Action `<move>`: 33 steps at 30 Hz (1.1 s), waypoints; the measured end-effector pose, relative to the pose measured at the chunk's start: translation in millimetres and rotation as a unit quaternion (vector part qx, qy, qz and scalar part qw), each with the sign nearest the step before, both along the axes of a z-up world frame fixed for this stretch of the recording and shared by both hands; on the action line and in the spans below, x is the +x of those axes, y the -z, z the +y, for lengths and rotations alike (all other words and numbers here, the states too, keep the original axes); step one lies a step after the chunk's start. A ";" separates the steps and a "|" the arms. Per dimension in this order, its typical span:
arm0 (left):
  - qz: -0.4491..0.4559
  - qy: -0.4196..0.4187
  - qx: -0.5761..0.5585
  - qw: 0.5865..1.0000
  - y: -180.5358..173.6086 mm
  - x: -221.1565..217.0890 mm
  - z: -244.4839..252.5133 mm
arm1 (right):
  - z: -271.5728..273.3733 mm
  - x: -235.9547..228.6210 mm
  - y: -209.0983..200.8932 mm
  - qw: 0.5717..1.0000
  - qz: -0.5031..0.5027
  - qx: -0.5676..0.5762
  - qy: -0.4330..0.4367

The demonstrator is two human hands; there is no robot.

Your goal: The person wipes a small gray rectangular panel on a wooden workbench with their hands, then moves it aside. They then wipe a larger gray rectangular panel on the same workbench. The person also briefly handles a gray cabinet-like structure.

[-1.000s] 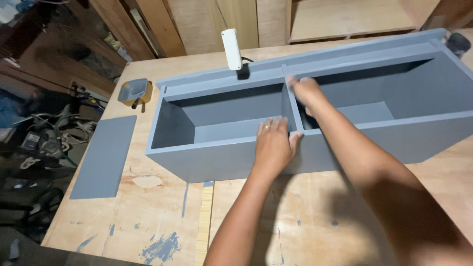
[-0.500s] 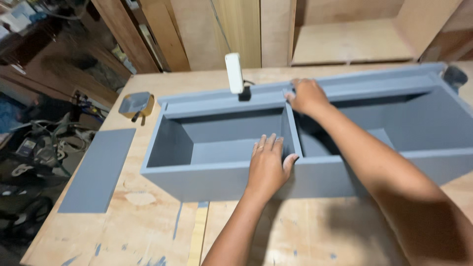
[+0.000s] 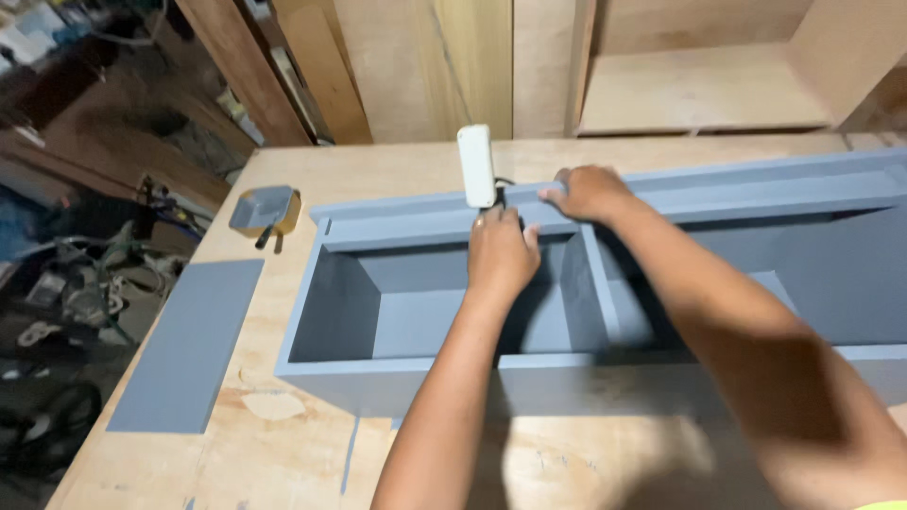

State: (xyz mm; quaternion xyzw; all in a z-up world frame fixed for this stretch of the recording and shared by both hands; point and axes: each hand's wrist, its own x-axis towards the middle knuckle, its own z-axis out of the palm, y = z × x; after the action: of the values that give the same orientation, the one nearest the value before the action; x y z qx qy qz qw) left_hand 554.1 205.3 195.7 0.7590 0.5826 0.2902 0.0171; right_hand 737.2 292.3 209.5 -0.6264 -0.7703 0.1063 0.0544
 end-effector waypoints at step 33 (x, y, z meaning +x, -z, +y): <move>0.043 0.070 0.008 0.997 5.4 -27.3 -165.7 | -5.8 -17.9 -22.7 0.994 -0.010 -0.021 0.109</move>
State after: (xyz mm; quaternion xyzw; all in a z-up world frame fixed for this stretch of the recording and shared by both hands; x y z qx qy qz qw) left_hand 526.8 39.6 190.3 0.8097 0.5261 0.2597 0.0064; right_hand 719.3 286.5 232.2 -0.7085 -0.6957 0.1099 0.0449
